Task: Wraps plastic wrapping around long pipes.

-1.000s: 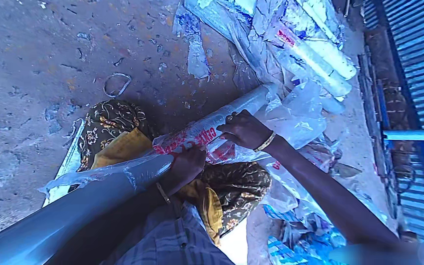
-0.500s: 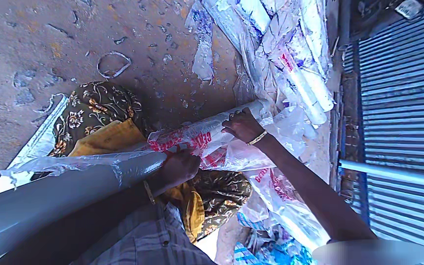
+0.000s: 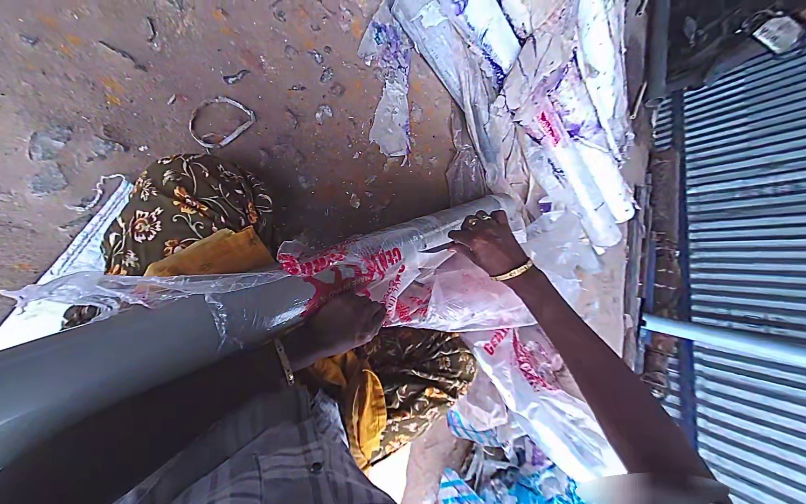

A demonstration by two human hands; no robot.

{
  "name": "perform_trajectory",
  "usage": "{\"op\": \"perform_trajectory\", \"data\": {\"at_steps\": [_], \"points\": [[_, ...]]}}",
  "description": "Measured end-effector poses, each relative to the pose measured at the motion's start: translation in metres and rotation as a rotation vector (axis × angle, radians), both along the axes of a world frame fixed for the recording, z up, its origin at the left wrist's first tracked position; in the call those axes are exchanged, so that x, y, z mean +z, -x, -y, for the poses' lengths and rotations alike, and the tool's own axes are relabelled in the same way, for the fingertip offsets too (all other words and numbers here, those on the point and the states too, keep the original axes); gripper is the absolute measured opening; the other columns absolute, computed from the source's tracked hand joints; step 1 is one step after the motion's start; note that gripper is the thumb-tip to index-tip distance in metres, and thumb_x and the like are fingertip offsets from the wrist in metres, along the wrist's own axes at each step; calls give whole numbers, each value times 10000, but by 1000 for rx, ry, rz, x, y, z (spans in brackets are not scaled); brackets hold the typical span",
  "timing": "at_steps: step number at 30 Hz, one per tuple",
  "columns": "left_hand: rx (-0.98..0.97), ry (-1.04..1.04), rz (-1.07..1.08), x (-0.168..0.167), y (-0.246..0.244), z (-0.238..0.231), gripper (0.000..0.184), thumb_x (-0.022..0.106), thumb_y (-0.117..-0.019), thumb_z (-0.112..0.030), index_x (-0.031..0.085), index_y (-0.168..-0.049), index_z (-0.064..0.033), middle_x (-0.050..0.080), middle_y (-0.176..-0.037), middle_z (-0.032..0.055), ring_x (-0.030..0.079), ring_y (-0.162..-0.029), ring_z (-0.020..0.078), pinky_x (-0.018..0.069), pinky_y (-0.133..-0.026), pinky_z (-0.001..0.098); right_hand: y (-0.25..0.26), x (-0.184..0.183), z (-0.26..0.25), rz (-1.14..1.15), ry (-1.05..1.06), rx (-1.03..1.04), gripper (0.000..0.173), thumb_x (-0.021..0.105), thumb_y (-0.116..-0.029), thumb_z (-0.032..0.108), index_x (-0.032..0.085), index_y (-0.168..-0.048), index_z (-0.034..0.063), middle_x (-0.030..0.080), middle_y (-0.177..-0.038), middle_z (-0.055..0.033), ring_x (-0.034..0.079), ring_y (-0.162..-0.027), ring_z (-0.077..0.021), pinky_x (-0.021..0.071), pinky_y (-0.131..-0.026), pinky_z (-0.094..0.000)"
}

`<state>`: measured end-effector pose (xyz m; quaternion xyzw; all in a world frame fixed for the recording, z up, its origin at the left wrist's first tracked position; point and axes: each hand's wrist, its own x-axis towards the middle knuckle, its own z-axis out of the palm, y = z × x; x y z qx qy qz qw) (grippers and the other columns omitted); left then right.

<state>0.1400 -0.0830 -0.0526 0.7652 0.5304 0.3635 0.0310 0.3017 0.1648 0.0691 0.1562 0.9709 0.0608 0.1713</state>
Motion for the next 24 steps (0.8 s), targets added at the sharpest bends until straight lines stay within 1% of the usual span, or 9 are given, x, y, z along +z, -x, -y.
{"op": "perform_trajectory", "data": {"at_steps": [4,9,13,16,19,20,22,23,24], "points": [[-76,124,18,5,0,0,115,628,-898,12,718,-873,80,666,-696,169,704,-628,314,557,-539,401,-35,21,-25,-19,-27,-213,179,755,-920,151,784,-1000,-6,701,-894,-269,659,-941,-493,432,-854,-675],[-122,149,48,0,-7,-2,132,622,-907,-14,698,-831,63,637,-668,159,683,-588,306,530,-491,400,10,-3,31,-247,100,14,191,752,-887,231,800,-945,55,708,-831,-171,691,-865,-378,474,-826,-585],[-151,158,48,6,-7,-6,132,616,-905,-8,697,-830,66,649,-682,161,695,-613,309,547,-520,398,-19,-2,2,-13,-61,-127,187,769,-904,201,780,-921,15,702,-859,-238,673,-921,-453,448,-834,-634],[-302,577,-42,41,0,-11,222,486,-1016,15,669,-1046,137,690,-960,281,707,-921,429,557,-803,499,-58,13,-9,-52,-91,-484,214,724,-949,156,771,-1056,-24,707,-989,-305,647,-1029,-517,416,-910,-691],[-195,658,-119,70,-5,-9,251,536,-1014,-45,686,-1130,120,627,-1230,320,604,-1199,470,432,-1025,592,-63,20,11,-292,-8,-747,279,653,-1003,169,737,-1172,-37,702,-1067,-318,638,-1066,-525,412,-945,-694],[-150,686,-126,79,-6,-7,255,565,-1005,-55,688,-1151,113,585,-1349,327,522,-1333,485,350,-1100,650,-63,18,19,-341,38,-823,288,616,-1024,153,717,-1200,-51,701,-1097,-320,643,-1085,-520,426,-968,-688],[-104,777,-147,93,-5,-6,323,584,-982,-33,649,-1264,110,466,-1501,348,331,-1485,516,235,-1155,711,-60,16,34,-416,130,-1023,291,541,-1060,122,687,-1217,-76,703,-1110,-304,669,-1072,-457,466,-984,-610],[-111,830,-158,100,-2,-8,366,570,-984,-6,607,-1329,109,418,-1528,364,295,-1492,536,224,-1157,714,-59,14,38,-450,170,-1138,294,504,-1077,121,676,-1208,-78,709,-1056,-261,680,-982,-365,494,-933,-526],[-110,818,-183,103,2,-7,375,556,-987,18,594,-1352,98,450,-1501,364,363,-1452,542,286,-1139,691,-62,12,40,-483,210,-1237,302,469,-1092,130,660,-1194,-81,690,-965,-201,644,-839,-248,502,-823,-417]]}}
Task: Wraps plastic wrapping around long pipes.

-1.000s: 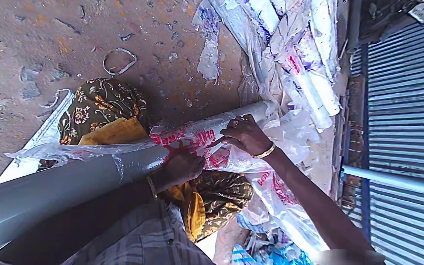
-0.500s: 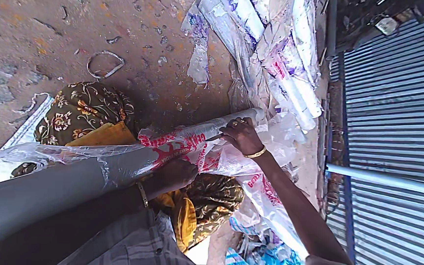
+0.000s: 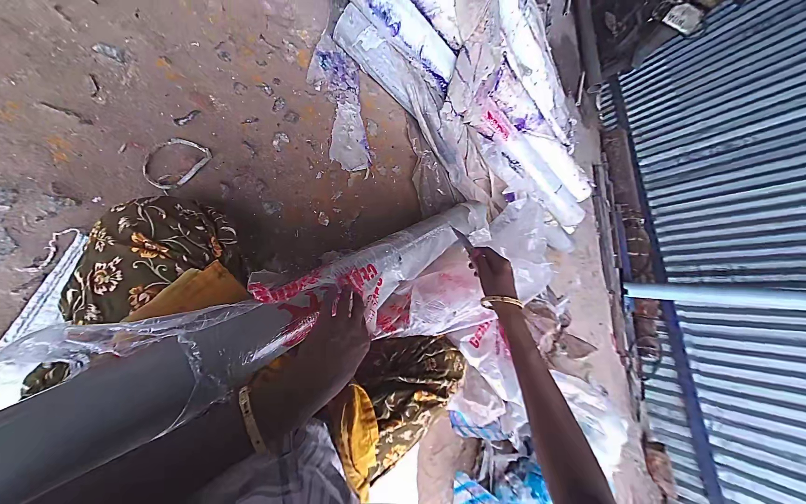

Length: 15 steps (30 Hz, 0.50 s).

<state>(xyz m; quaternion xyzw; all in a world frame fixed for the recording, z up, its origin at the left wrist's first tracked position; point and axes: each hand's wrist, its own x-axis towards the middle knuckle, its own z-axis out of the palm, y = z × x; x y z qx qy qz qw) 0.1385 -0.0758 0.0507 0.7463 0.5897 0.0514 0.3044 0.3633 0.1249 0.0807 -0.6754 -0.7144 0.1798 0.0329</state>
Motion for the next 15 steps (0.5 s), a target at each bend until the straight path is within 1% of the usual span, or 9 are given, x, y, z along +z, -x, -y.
{"op": "perform_trajectory", "data": {"at_steps": [2,3,4,5,7,8,11,13,15], "points": [[43,-343,-24,-5,6,3,301,632,-921,49,709,-1213,47,682,-1198,288,671,-1143,460,540,-939,560,-13,-4,-2,-61,59,-127,305,439,-1109,159,625,-1189,-69,617,-813,-102,544,-616,-100,467,-607,-269],[88,-543,-23,-10,10,-2,281,692,-861,49,750,-1134,19,723,-1062,237,729,-1006,410,591,-846,509,-19,-4,-4,-70,91,-175,297,442,-1109,165,611,-1204,-60,598,-786,-88,518,-569,-84,451,-561,-252],[121,-594,-25,-9,15,-8,315,728,-846,37,743,-1160,6,721,-1091,230,719,-1044,416,581,-881,535,-25,-4,-8,-63,116,-208,291,451,-1106,169,611,-1210,-51,597,-782,-84,511,-549,-78,447,-540,-245],[143,-502,-26,-6,23,-16,391,735,-881,-16,697,-1269,2,689,-1221,253,663,-1173,449,526,-963,590,-30,-3,-11,-51,144,-239,295,455,-1106,179,613,-1223,-42,607,-801,-90,519,-557,-85,453,-545,-250],[89,-21,-8,-2,45,-38,581,623,-1026,-177,425,-1545,-7,444,-1542,286,420,-1430,477,331,-1140,622,-34,-1,-16,-68,177,-323,314,437,-1117,198,609,-1229,-39,608,-829,-94,542,-581,-92,471,-560,-248],[39,139,9,-8,55,-50,573,562,-1065,-228,384,-1569,-19,415,-1571,263,415,-1440,450,334,-1154,591,-33,0,-17,-115,171,-378,325,417,-1124,207,604,-1214,-43,593,-812,-88,542,-575,-94,471,-553,-246],[-45,52,99,-30,67,-54,330,498,-1084,-152,620,-1299,66,618,-1322,292,603,-1230,474,463,-1024,593,-23,2,-22,-386,96,-526,377,371,-1137,293,585,-1116,-17,528,-706,-40,502,-509,-97,437,-484,-238],[-105,-76,40,-32,63,-49,255,473,-1056,-17,650,-1212,79,655,-1215,291,660,-1102,478,528,-922,575,-15,2,-21,-576,56,-543,317,417,-1124,269,581,-1105,-2,525,-694,-28,493,-497,-92,431,-469,-227],[-155,-82,-10,-24,58,-51,257,464,-1036,41,621,-1232,94,647,-1176,295,664,-1061,474,535,-890,559,0,-2,-17,-695,10,-498,180,509,-1089,175,568,-1059,8,466,-622,8,435,-445,-61,406,-445,-203]]}}
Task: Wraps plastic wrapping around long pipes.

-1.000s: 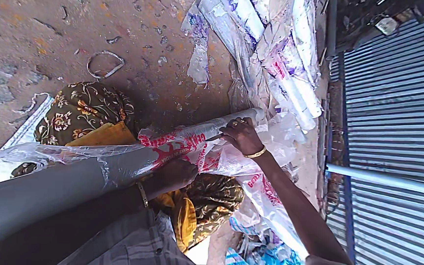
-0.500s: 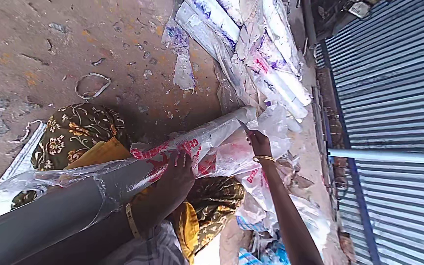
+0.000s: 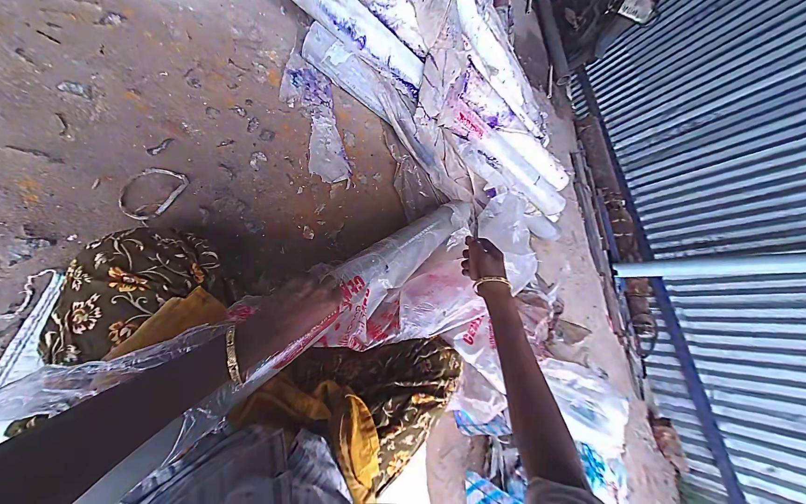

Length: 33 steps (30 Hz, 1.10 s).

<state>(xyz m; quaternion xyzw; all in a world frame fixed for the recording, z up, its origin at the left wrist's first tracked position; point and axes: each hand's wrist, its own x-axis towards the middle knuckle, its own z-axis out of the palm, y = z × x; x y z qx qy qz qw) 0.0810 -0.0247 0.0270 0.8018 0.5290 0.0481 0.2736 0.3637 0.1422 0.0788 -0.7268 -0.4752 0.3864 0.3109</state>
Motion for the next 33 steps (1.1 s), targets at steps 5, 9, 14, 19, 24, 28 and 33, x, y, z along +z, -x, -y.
{"op": "perform_trajectory", "data": {"at_steps": [5,9,14,19,24,28,33], "points": [[123,-30,164,-15,2,-2,227,526,-1056,-80,664,-1137,81,690,-1058,266,694,-988,446,536,-851,563,66,-26,70,-325,-4,100,407,568,-958,-91,456,-641,139,425,-442,69,365,-350,-15,349,-380,-168],[339,57,204,-13,-6,2,272,500,-1074,-112,670,-1187,69,701,-1034,274,687,-1012,459,521,-869,585,100,-65,135,-194,-73,186,307,696,-854,-56,505,-677,107,447,-499,92,386,-392,22,361,-409,-149],[436,242,191,5,-14,-1,345,425,-1095,-158,614,-1291,54,675,-1146,283,632,-1152,445,455,-971,587,107,-93,144,263,-128,161,192,808,-831,102,660,-805,-18,544,-631,10,477,-574,-53,428,-604,-277],[390,122,212,-4,-26,-2,545,562,-1048,-332,492,-1491,-23,554,-1434,248,564,-1285,437,452,-1003,602,103,-100,142,311,-175,88,186,795,-834,95,704,-879,-60,638,-696,-100,581,-634,-169,490,-657,-398],[123,178,-14,-10,-42,-23,549,507,-1089,-241,366,-1577,-31,305,-1655,211,386,-1484,382,386,-1136,533,108,-100,140,216,-136,-11,132,790,-831,28,685,-816,-51,596,-649,-49,520,-588,-88,456,-614,-303],[15,16,-105,-11,-53,-29,287,446,-1049,25,584,-1287,110,594,-1303,303,624,-1176,449,526,-921,519,106,-97,138,191,-117,-7,139,766,-851,26,668,-778,-41,559,-617,-22,488,-562,-71,436,-597,-287],[105,23,-150,-4,-47,-43,248,495,-1033,31,585,-1253,101,660,-1112,279,680,-1018,446,540,-838,535,96,-100,142,67,-131,-50,91,699,-847,-53,637,-781,-48,524,-599,3,466,-524,-28,417,-545,-223]]}}
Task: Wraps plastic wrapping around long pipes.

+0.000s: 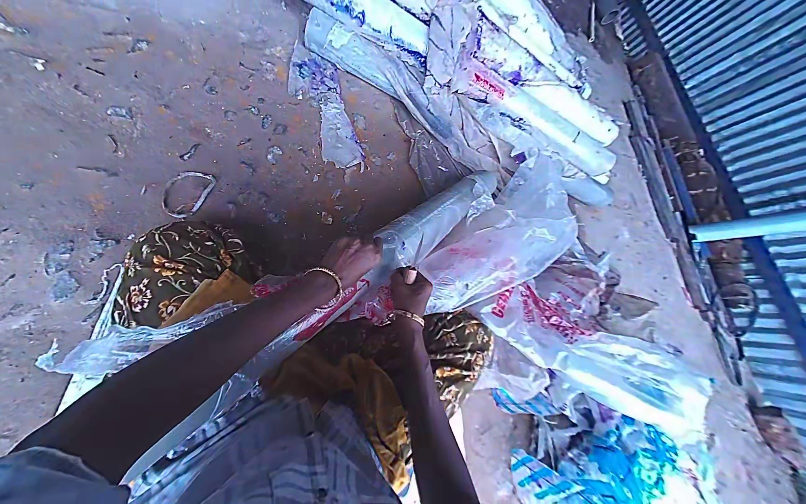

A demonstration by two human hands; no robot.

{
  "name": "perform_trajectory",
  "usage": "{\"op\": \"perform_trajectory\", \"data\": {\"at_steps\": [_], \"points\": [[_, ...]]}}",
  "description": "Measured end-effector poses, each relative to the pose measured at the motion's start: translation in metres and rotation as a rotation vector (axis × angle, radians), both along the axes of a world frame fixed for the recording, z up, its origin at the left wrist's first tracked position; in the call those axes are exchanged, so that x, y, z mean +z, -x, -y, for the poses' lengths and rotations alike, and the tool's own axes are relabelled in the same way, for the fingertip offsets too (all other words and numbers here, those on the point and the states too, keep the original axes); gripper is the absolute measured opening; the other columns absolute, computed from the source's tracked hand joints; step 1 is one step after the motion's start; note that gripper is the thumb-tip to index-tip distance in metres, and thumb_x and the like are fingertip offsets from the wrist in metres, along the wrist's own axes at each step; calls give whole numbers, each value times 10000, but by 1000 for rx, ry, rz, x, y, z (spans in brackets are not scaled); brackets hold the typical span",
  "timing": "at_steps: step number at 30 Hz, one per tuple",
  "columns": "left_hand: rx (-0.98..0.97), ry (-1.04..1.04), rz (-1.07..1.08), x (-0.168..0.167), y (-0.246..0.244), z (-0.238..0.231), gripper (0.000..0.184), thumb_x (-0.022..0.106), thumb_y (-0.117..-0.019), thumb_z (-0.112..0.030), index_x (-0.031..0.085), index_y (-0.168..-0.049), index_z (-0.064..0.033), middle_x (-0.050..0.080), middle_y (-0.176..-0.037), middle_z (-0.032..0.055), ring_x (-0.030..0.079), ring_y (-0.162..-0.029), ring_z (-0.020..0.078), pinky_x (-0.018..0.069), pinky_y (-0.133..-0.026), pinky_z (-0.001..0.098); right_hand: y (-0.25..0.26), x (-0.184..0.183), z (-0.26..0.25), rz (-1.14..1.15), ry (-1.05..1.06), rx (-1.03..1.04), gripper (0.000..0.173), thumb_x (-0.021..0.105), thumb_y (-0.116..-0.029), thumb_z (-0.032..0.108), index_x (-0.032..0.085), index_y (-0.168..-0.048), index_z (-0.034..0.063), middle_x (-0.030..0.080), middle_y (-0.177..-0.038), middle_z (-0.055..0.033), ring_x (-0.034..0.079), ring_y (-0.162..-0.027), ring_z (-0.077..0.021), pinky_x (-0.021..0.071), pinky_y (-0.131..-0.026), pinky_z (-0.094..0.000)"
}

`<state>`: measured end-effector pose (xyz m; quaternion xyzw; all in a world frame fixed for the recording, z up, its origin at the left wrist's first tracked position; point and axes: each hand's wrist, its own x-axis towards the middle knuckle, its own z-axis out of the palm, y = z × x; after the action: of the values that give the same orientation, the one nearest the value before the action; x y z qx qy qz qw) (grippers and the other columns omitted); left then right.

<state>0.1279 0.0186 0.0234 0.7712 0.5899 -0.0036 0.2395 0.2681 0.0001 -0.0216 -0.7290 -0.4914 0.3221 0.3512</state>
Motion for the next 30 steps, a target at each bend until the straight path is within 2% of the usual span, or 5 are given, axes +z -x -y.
{"op": "perform_trajectory", "data": {"at_steps": [8,13,17,23,30], "points": [[682,295,660,-30,34,-37,266,533,-1072,-122,668,-1138,97,688,-1012,249,670,-916,329,517,-899,507,-15,-15,24,-236,86,-260,123,699,-886,-62,621,-798,-26,517,-586,-2,441,-472,-47,418,-496,-233],[428,367,783,-27,28,-51,533,322,-1141,-312,504,-1431,96,499,-1477,308,445,-1413,416,293,-1172,556,-18,-6,23,-295,110,-200,109,692,-887,-65,615,-822,-23,542,-594,7,466,-466,-30,437,-483,-210],[191,315,538,-43,15,-58,449,616,-1039,-355,673,-1096,86,670,-1051,265,641,-1017,394,474,-928,594,-30,-7,22,-264,86,-87,83,696,-903,-30,641,-955,-63,570,-642,-8,471,-485,-26,439,-490,-205],[242,315,302,-8,-9,-30,412,401,-1125,-245,647,-1242,63,650,-1259,280,589,-1261,426,426,-1064,582,-37,31,22,-192,10,6,266,406,-1079,85,576,-1142,-109,530,-666,17,453,-462,7,424,-458,-160],[279,357,400,-6,-16,-19,445,351,-1134,-251,532,-1469,-20,583,-1419,244,527,-1362,394,381,-1125,556,-70,64,-48,521,190,155,326,489,-1090,171,656,-1246,-62,685,-1018,-229,638,-833,-282,504,-823,-442]]}}
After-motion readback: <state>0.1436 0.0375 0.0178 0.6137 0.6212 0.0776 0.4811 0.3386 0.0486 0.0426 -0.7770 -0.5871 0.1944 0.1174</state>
